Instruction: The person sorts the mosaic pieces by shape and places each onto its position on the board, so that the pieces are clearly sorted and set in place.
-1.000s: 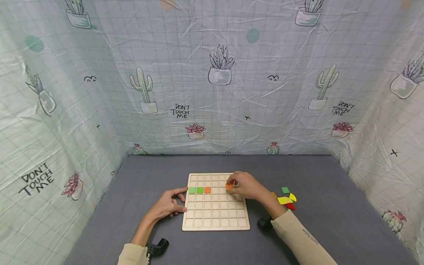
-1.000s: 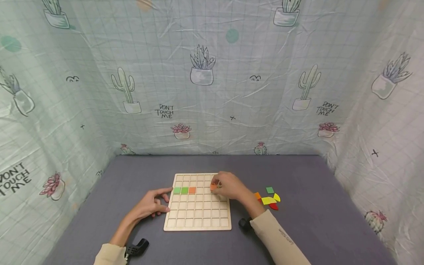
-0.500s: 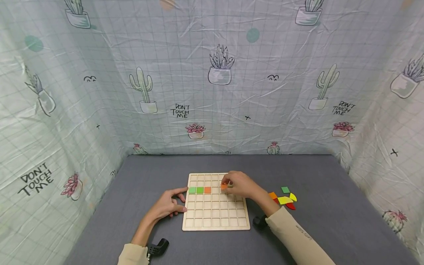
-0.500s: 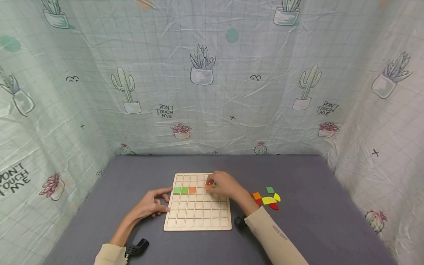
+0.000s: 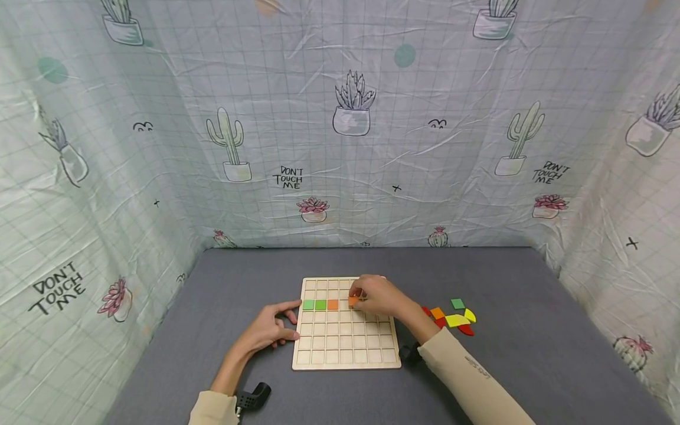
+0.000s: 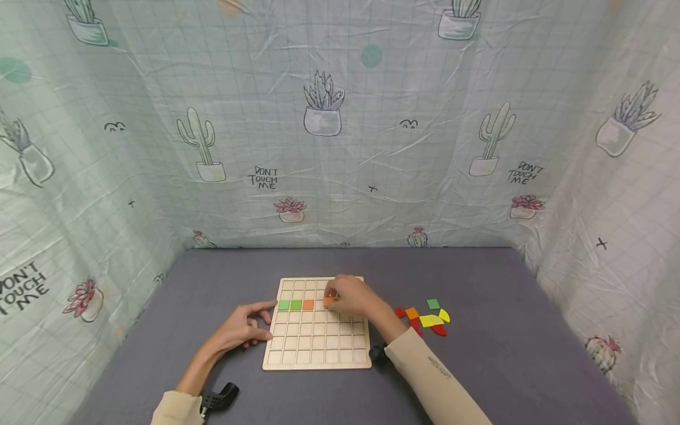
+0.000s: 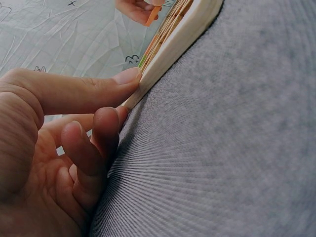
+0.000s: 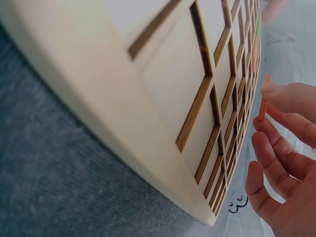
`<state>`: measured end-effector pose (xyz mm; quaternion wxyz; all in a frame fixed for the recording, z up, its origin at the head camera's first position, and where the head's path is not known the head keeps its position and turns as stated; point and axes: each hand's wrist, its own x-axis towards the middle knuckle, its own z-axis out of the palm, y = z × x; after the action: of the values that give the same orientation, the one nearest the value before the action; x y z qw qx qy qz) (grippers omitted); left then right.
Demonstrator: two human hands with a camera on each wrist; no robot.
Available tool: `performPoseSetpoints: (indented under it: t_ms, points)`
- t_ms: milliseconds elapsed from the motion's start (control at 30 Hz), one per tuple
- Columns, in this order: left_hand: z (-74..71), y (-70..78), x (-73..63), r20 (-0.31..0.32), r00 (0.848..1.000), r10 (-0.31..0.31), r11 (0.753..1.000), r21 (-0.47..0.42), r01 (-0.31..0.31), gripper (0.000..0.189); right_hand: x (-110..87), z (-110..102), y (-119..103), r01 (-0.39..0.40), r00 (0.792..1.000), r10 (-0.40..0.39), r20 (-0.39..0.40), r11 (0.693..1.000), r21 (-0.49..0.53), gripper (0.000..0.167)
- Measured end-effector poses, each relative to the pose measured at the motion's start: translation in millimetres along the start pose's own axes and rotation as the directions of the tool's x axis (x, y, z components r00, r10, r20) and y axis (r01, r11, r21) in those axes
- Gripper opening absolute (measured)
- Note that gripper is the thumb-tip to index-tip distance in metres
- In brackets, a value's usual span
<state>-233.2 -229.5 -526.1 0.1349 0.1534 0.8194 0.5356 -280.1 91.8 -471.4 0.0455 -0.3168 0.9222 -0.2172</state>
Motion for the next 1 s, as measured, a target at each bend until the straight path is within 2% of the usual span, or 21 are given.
performPoseSetpoints:
  t_ms: [467, 733, 1000]
  points:
    - [0.3, 0.2, -0.3, -0.003, 1.0, 0.006, 1.0, 0.002, -0.006, 0.08, 10.1, 7.6, 0.6, 0.034, 0.999, -0.032, 0.038, 0.999, -0.028, 0.013]
    - [0.4, -0.8, 0.1, -0.007, 1.0, 0.0, 1.0, -0.005, -0.001, 0.08, 13.5, 10.4, -2.1, 0.034, 0.999, -0.032, 0.033, 0.997, -0.072, 0.015]
    - [0.5, -1.2, 0.7, -0.006, 1.0, -0.005, 1.0, -0.007, 0.005, 0.08, 14.6, 12.4, -5.1, 0.028, 0.999, -0.026, 0.029, 0.998, -0.056, 0.015]
